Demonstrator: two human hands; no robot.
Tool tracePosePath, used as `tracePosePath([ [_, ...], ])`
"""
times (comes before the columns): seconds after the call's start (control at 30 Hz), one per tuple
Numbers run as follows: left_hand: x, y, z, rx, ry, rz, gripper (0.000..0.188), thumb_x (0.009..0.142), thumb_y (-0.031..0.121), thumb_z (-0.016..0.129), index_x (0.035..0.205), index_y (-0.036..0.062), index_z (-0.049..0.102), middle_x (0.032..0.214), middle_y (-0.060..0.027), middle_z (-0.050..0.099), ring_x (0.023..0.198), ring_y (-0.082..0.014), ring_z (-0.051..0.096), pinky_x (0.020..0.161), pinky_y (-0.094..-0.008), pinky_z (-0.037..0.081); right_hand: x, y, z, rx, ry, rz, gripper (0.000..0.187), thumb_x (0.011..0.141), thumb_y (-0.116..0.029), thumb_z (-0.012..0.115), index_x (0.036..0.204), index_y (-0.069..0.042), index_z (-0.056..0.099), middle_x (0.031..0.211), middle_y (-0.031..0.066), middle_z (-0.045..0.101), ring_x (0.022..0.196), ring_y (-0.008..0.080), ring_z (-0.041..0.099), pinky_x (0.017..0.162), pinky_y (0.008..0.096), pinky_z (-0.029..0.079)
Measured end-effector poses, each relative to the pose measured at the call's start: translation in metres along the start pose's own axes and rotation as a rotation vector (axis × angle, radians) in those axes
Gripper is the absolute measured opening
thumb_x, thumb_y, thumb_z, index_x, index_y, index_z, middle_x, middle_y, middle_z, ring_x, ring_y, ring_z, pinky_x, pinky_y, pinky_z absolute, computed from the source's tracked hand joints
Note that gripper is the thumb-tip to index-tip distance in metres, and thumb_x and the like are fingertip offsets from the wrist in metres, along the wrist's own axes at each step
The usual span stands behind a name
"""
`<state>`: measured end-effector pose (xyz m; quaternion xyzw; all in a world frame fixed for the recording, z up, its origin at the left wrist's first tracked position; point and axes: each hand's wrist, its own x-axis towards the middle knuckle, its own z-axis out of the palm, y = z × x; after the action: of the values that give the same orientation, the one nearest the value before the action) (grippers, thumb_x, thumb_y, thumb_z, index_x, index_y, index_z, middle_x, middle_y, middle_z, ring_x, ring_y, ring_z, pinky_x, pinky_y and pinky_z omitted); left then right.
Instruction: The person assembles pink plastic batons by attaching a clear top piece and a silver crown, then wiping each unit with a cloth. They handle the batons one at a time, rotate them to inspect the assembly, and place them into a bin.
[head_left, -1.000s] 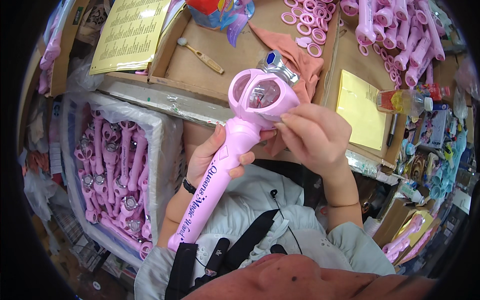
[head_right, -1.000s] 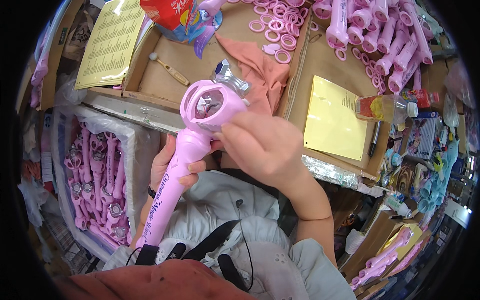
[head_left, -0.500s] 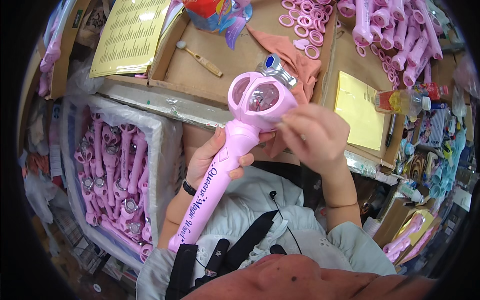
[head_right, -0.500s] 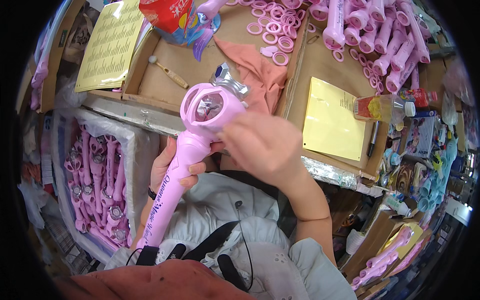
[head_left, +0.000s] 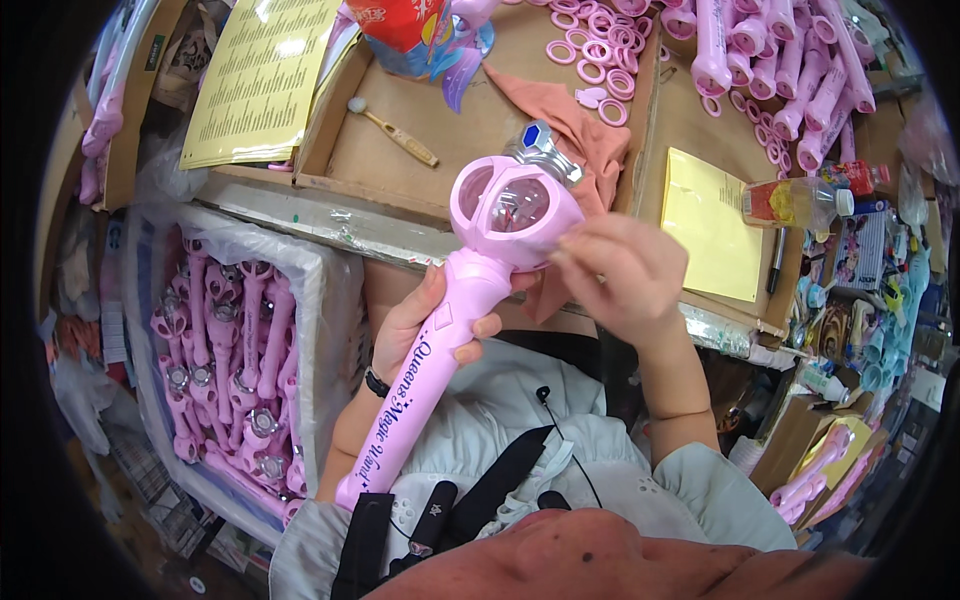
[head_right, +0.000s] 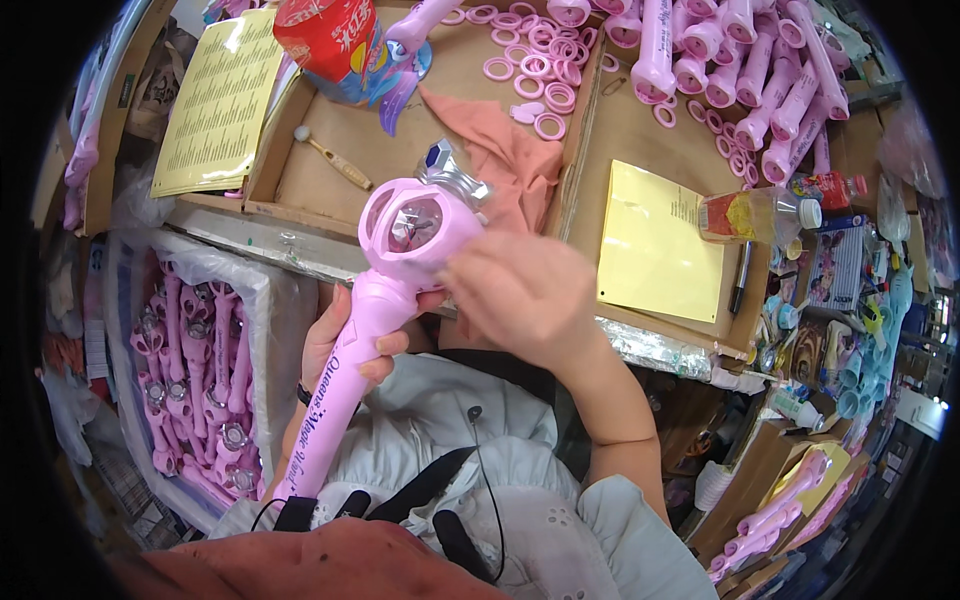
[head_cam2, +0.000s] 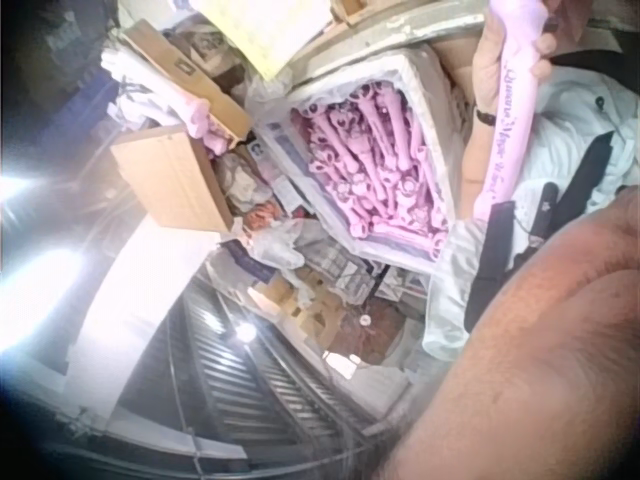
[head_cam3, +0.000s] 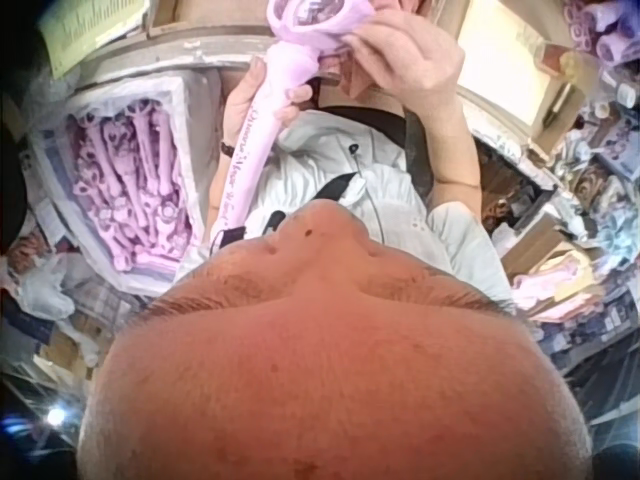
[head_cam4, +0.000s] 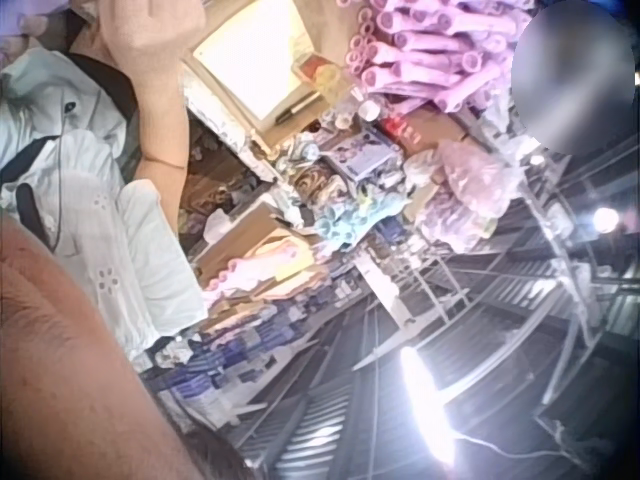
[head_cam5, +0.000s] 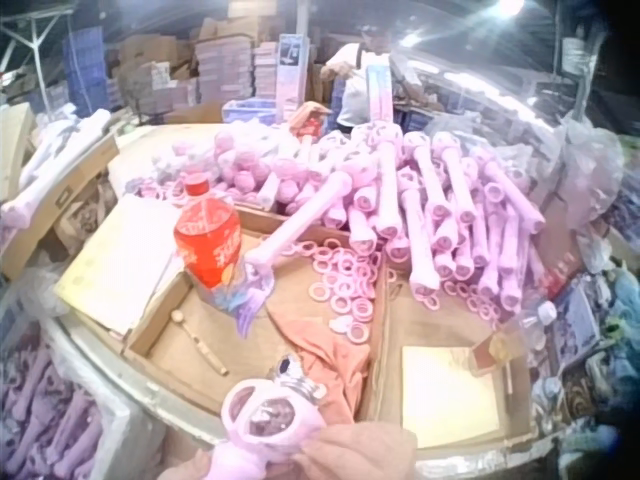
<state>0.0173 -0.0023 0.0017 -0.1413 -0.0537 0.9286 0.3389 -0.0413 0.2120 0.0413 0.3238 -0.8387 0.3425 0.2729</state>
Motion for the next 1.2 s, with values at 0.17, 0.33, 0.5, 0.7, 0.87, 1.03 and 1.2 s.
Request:
tracePosePath([
  [0.17, 0.001, 0.001, 0.002, -0.018, 0.023, -0.026, 0.058, 0.097, 0.034, 0.043, 0.142, 0.007, 0.019, 0.138, -0.0268, 0.031, 0.082, -0.0234, 0.053, 0.059, -0.0318, 0.054, -0.001, 0.0, -0.002, 0.017, -0.047, -0.142, 0.024, 0.062, -0.003, 0.076, 0.083, -0.006, 0.063, 0.078, 0.0074, 0.064, 0.062, 0.0223, 0.062, 0.053, 0.0296, 0.05],
  [0.33, 0.001, 0.0, 0.001, 0.016, 0.01, -0.016, 0.057, 0.097, 0.033, 0.042, 0.142, 0.007, 0.019, 0.136, -0.0265, 0.033, 0.082, -0.0241, 0.054, 0.06, -0.0328, 0.055, 0.0, 0.006, -0.004, -0.021, 0.049, 0.029, 0.023, 0.063, -0.007, 0.076, 0.082, -0.007, 0.064, 0.078, 0.0064, 0.064, 0.063, 0.022, 0.062, 0.053, 0.0303, 0.05],
  [0.5, 0.0, 0.001, 0.0, 0.034, 0.014, -0.019, 0.057, 0.097, 0.033, 0.042, 0.142, 0.0078, 0.019, 0.136, -0.0265, 0.033, 0.083, -0.0239, 0.054, 0.06, -0.032, 0.056, 0.001, 0.014, -0.002, 0.007, 0.002, -0.112, 0.019, 0.064, -0.011, 0.073, 0.08, -0.007, 0.063, 0.077, 0.0053, 0.063, 0.061, 0.0206, 0.061, 0.051, 0.0301, 0.048],
  [0.7, 0.0, 0.0, 0.001, 0.039, 0.02, -0.008, 0.056, 0.097, 0.033, 0.041, 0.142, 0.008, 0.019, 0.136, -0.0268, 0.032, 0.083, -0.0237, 0.053, 0.06, -0.0314, 0.055, -0.003, 0.017, -0.002, 0.034, -0.074, -0.184, 0.02, 0.065, -0.013, 0.073, 0.082, -0.008, 0.064, 0.078, 0.0055, 0.063, 0.063, 0.0197, 0.062, 0.051, 0.0304, 0.048],
  [0.87, -0.001, 0.0, 0.002, 0.02, 0.021, -0.015, 0.054, 0.098, 0.033, 0.041, 0.141, 0.0076, 0.021, 0.136, -0.0269, 0.033, 0.083, -0.0239, 0.053, 0.061, -0.0321, 0.055, -0.002, 0.016, -0.002, 0.005, -0.024, -0.197, 0.025, 0.061, -0.014, 0.07, 0.084, -0.006, 0.063, 0.079, 0.0056, 0.063, 0.062, 0.0189, 0.062, 0.05, 0.0286, 0.047],
  [1.03, -0.002, 0.0, 0.002, 0.007, 0.035, -0.011, 0.053, 0.098, 0.033, 0.041, 0.141, 0.0075, 0.022, 0.136, -0.027, 0.033, 0.084, -0.0243, 0.053, 0.06, -0.0324, 0.055, 0.001, 0.012, -0.003, -0.053, -0.018, -0.185, 0.021, 0.065, -0.013, 0.07, 0.083, -0.006, 0.063, 0.078, 0.0053, 0.062, 0.06, 0.0176, 0.061, 0.049, 0.0278, 0.047],
  [1.2, -0.002, 0.0, 0.002, 0.011, 0.051, -0.019, 0.053, 0.098, 0.032, 0.041, 0.141, 0.0075, 0.022, 0.136, -0.0272, 0.033, 0.084, -0.0244, 0.053, 0.061, -0.0331, 0.055, 0.003, 0.009, -0.005, -0.047, -0.037, -0.148, 0.022, 0.065, -0.009, 0.075, 0.082, -0.006, 0.063, 0.076, 0.0061, 0.063, 0.059, 0.0204, 0.061, 0.049, 0.0283, 0.048],
])
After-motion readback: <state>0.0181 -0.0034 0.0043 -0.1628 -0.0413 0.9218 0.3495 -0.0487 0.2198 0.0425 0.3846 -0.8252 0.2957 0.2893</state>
